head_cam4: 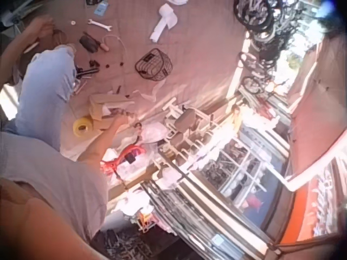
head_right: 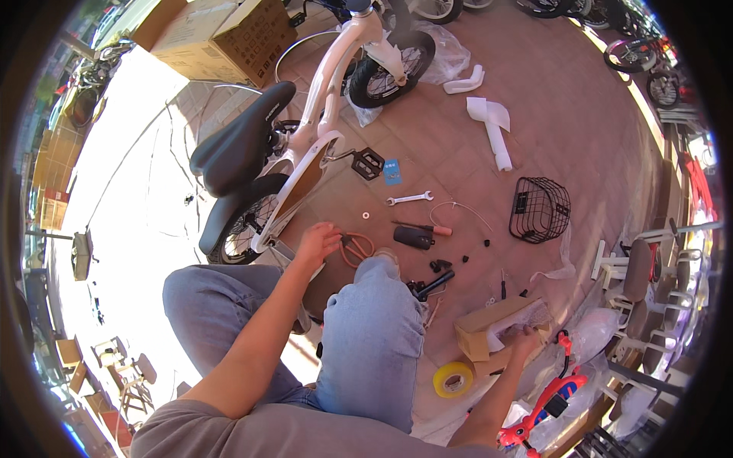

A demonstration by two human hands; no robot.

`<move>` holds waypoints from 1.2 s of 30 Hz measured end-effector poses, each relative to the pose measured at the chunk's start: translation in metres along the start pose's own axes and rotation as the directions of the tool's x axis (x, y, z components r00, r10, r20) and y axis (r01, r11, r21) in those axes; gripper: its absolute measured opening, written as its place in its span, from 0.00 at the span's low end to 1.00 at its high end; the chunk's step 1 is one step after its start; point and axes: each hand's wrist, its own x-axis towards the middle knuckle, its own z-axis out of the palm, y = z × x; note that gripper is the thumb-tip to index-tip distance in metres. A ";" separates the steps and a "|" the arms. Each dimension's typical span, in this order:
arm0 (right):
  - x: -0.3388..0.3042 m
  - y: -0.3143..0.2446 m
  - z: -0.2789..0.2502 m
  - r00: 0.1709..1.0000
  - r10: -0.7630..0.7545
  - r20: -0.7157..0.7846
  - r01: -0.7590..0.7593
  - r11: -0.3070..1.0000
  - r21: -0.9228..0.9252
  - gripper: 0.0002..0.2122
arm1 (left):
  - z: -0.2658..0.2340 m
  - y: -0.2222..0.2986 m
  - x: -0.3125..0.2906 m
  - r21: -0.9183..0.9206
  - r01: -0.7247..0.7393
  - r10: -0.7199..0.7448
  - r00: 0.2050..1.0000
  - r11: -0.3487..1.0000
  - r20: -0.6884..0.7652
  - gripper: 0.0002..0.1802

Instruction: The person assembles a white bicycle by attaching the handlebars, seat, and pedals using wrenches and screwdrivers. They remove protective packaging, tighten bolts, and adjust components while sitting on the floor.

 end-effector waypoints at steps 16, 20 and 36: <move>-0.086 -0.166 -0.204 0.937 -0.033 -0.347 0.332 -0.224 0.916 0.22 | 0.038 0.088 -0.229 0.144 -0.495 0.436 0.844 0.857 0.312 0.13; -0.104 -0.135 -0.231 0.899 0.094 -0.428 0.437 -0.250 0.864 0.23 | 0.074 0.078 -0.281 0.151 -0.618 0.479 0.721 0.772 0.500 0.14; -0.044 -0.001 0.004 0.860 0.399 -0.318 -0.151 0.795 0.587 0.18 | 0.091 0.035 -0.286 0.365 -0.589 0.278 0.728 0.721 0.626 0.10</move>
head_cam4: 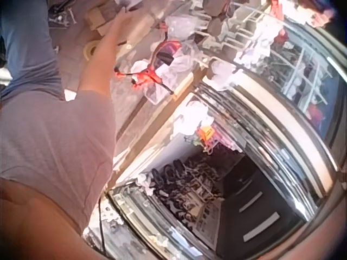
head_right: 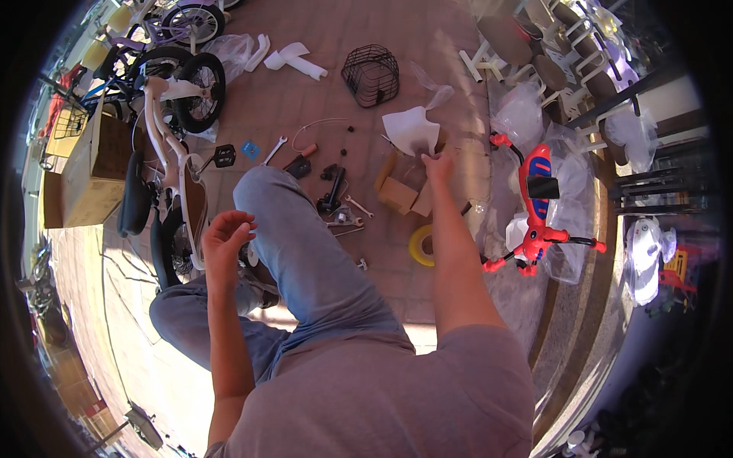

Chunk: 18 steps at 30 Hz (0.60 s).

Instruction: The person assembles a white bicycle by attaching the handlebars, seat, and pedals using wrenches and screwdrivers. They remove protective packaging, tighten bolts, and adjust components while sitting on the floor.

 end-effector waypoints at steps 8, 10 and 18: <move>-0.006 -0.014 0.012 0.891 -0.162 0.424 0.183 0.983 -0.008 0.23 | -0.071 -0.024 -0.023 -0.037 0.071 -0.079 0.945 0.997 -0.318 0.11; 0.019 -0.002 -0.005 0.894 0.136 0.427 -0.310 0.875 0.371 0.07 | -0.086 -0.020 -0.009 -0.113 0.022 -0.064 0.922 0.993 -0.383 0.13; -0.023 -0.264 0.002 0.815 -0.319 0.483 -0.161 0.677 0.718 0.09 | -0.235 -0.009 0.075 -0.248 -0.273 -0.108 0.441 0.930 -0.891 0.23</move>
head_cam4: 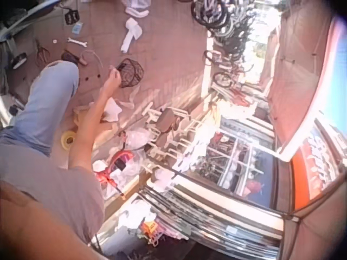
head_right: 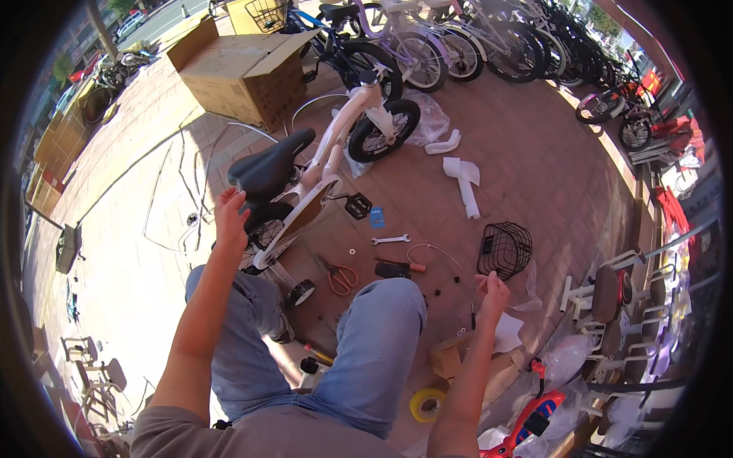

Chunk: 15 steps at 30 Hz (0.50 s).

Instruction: The person assembles a white bicycle by attaching the handlebars, seat, and pedals using wrenches and screwdrivers. They remove protective packaging, tighten bolts, and adjust components while sitting on the floor.

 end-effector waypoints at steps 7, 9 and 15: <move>0.059 -0.083 0.230 0.734 0.109 0.671 -0.163 0.987 0.018 0.13 | 0.006 -0.037 0.063 -0.480 0.295 -0.305 0.950 0.826 0.058 0.28; 0.078 -0.076 0.290 0.683 0.160 0.713 -0.309 0.947 0.083 0.15 | 0.004 -0.045 0.058 -0.526 0.326 -0.283 0.945 0.786 0.162 0.27; 0.146 -0.035 0.446 0.835 0.215 0.506 -0.342 0.924 0.172 0.21 | 0.016 -0.031 0.033 -0.532 0.300 -0.269 0.953 0.792 0.136 0.25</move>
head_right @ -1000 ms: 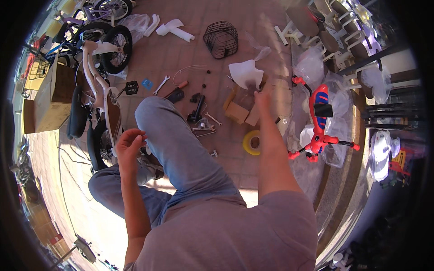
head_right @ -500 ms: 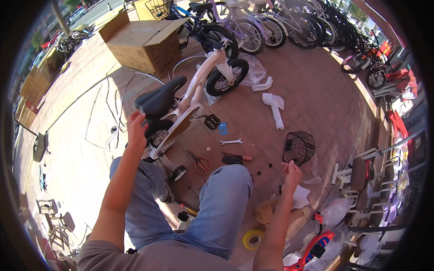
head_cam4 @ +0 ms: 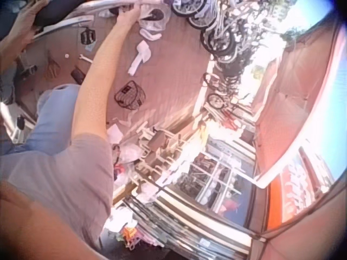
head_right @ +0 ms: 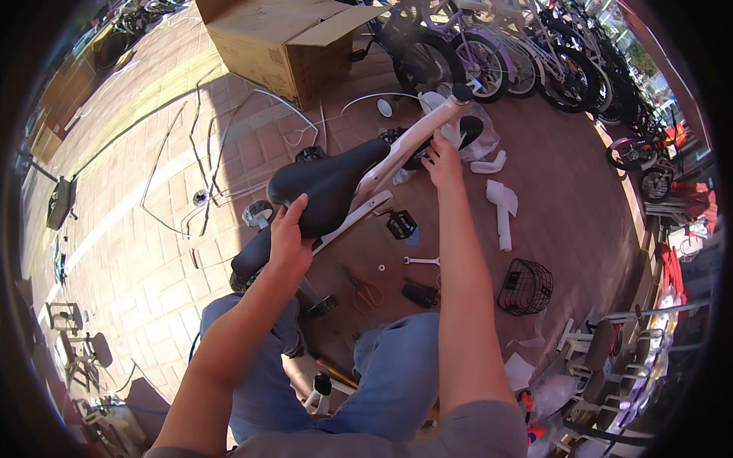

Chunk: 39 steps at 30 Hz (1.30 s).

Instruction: The person assembles a white bicycle by attaching the handlebars, seat, and pedals using wrenches and screwdrivers. They remove protective packaging, tighten bolts, and adjust components while sitting on the floor.

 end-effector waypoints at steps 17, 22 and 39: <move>0.000 0.007 0.012 0.980 -0.085 -0.179 0.127 0.963 0.239 0.16 | 0.011 -0.014 -0.062 -0.047 -0.014 0.011 0.998 0.999 -0.069 0.21; -0.052 -0.006 -0.006 0.960 -0.094 -0.265 0.167 0.949 0.267 0.17 | -0.013 0.008 -0.049 -0.025 0.077 -0.078 0.997 0.997 -0.029 0.22; -0.164 -0.087 -0.109 0.756 -0.107 -0.646 0.575 0.581 0.576 0.18 | 0.132 0.025 0.097 0.625 0.021 -0.266 0.915 0.780 0.302 0.20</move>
